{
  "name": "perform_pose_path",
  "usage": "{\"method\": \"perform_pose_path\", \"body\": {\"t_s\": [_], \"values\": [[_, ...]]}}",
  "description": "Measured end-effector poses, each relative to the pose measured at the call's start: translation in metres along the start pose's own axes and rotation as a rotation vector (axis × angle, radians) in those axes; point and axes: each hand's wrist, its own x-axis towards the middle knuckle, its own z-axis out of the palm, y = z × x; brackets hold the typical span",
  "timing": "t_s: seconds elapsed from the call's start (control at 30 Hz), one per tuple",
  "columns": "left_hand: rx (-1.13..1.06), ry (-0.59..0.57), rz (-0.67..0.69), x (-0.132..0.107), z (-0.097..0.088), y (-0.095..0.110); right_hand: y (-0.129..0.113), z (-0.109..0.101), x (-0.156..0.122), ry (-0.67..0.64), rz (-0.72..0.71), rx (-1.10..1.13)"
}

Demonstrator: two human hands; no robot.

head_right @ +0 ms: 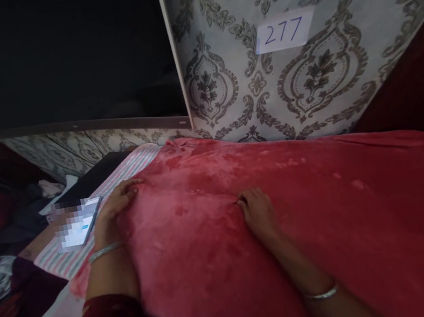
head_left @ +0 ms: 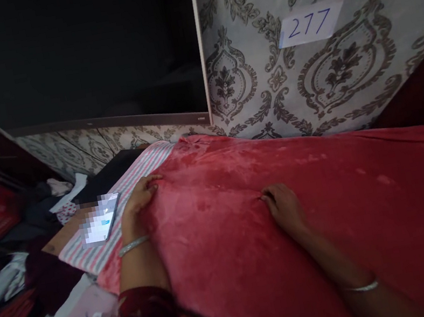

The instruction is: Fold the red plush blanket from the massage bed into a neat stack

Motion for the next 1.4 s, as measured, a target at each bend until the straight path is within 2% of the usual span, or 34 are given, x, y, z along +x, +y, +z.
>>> {"method": "perform_pose_path", "body": {"t_s": [0.17,0.3,0.4,0.57,0.73,0.87,1.1,1.33,1.4], "values": [[0.213,0.059,0.009,0.003,0.001,-0.001,-0.002,-0.002,0.001,0.040,-0.034,0.009],[0.184,0.251,0.110,0.003,0.000,0.002,-0.006,-0.005,0.000,0.087,-0.051,-0.035],[0.176,0.346,0.124,0.005,0.001,-0.001,-0.007,-0.002,0.000,0.036,-0.033,-0.080],[0.391,0.298,0.107,0.012,0.007,-0.006,-0.002,0.004,0.000,-0.055,-0.044,-0.115],[0.611,0.114,-0.092,0.010,0.007,-0.002,-0.002,0.002,0.002,-0.106,-0.071,-0.143],[0.642,0.053,-0.162,0.008,0.010,0.002,-0.005,-0.001,0.004,-0.169,-0.033,-0.167],[0.681,0.039,-0.218,0.005,0.011,0.015,-0.012,-0.004,0.007,-0.222,-0.007,-0.137],[0.699,0.076,-0.228,0.005,0.008,0.013,-0.018,-0.005,0.006,-0.195,0.006,-0.145],[0.722,0.117,-0.225,0.005,0.008,0.016,-0.019,-0.006,0.006,-0.200,0.008,-0.118]]}}
